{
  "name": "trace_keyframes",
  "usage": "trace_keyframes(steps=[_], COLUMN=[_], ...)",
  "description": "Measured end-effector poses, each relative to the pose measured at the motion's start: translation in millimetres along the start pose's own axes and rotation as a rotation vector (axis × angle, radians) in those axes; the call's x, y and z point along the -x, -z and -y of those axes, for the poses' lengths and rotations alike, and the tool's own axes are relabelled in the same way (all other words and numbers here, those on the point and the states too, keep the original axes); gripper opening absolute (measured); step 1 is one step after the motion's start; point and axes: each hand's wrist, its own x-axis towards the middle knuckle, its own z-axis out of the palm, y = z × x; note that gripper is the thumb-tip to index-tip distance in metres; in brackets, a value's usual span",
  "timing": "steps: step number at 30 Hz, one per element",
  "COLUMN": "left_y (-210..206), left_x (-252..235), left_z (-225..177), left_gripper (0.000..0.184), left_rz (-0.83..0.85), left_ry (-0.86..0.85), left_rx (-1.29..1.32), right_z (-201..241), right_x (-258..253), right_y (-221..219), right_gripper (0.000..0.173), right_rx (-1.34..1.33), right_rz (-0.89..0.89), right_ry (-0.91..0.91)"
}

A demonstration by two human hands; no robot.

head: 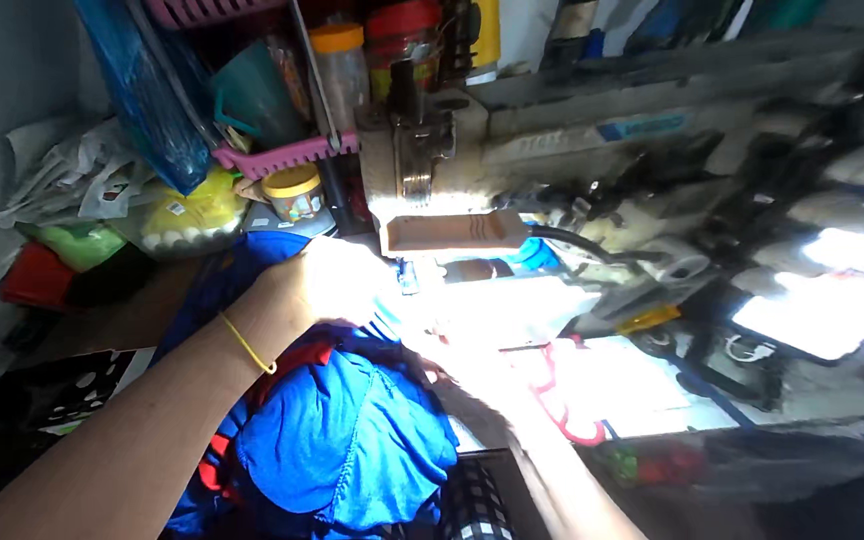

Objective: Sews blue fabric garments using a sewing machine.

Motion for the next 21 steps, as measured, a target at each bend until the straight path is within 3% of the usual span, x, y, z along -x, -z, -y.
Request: trace_keyframes(steps=[3,4,7,9,12,14,16,19,21], left_y=[9,9,4,2,4,10,9,1,2], left_x=[5,5,3,0,4,4,0,-4,2], left_z=[-3,-4,-8,-7,3,-1,-2,3,5], left_gripper=[0.018,0.018,0.019,0.020,0.023,0.023,0.023,0.020,0.019], left_rz=[0.033,0.038,0.002,-0.014,-0.053,0.014,0.046,-0.039,-0.096], left_ry=[-0.280,-0.295,0.007,0.120,-0.103,-0.257,-0.232,-0.016,-0.021], left_rx=[0.266,0.277,0.007,-0.096,0.080,0.281,0.214,0.003,0.063], right_z=[-2,-3,0,2,-1,-6,-5,-3,-4], right_x=[-3,-3,-2,-1,-3,-4,-4,-2,-1], right_y=[2,2,2,1,3,5,4,3,3], right_gripper=[0.021,0.023,0.018,0.018,0.019,0.021,0.018,0.019,0.019], right_rx=[-0.010,-0.001,0.028,0.044,0.036,0.004,-0.012,-0.008,0.016], right_rz=[0.010,0.011,0.004,-0.010,0.009,0.021,0.028,0.011,-0.010], right_ry=[0.044,0.052,0.035,0.032,0.059,0.102,0.088,0.050,0.040])
